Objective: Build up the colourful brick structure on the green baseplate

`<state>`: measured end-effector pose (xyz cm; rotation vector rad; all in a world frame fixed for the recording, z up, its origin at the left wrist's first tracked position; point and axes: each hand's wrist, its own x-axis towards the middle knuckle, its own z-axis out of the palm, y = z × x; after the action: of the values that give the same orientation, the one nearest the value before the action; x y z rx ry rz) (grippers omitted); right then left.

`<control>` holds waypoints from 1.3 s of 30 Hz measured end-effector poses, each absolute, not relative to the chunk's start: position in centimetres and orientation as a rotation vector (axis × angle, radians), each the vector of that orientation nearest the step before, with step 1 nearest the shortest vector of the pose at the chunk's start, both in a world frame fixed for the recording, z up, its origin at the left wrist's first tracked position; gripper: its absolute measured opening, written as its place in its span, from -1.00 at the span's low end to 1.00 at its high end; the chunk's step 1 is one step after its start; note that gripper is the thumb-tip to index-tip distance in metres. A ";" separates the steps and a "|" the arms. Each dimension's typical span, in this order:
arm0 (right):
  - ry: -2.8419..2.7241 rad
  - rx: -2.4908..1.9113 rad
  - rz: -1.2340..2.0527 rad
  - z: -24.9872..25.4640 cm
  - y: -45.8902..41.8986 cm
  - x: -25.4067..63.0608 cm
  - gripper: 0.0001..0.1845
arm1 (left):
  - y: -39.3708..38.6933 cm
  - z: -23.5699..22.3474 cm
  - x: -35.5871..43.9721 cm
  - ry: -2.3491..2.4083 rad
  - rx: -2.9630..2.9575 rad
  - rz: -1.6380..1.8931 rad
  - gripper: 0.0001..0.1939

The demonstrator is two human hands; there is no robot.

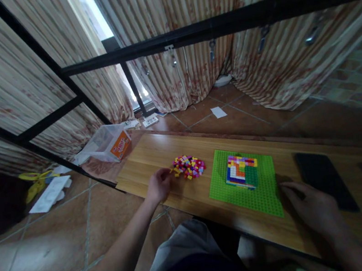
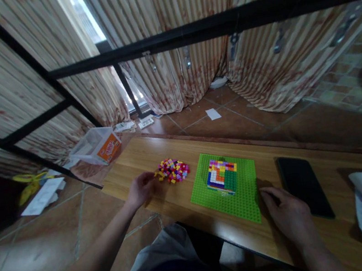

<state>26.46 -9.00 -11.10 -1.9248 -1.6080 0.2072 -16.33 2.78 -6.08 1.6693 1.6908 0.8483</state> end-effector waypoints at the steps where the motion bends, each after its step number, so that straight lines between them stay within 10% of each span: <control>1: -1.609 -1.932 0.209 -11.1 -9.0 26.5 -0.57 | 2.6 -6.1 -16.5 1.711 1.700 0.811 -0.80; 39: -1.621 -1.861 0.241 -9.9 -8.9 25.6 -0.65 | 1.3 -2.9 1.1 1.254 2.084 0.881 -0.85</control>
<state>25.60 -8.88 -9.91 -1.8612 -1.6209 0.2408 1.07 1.29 -2.92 2.0841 1.2538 0.8813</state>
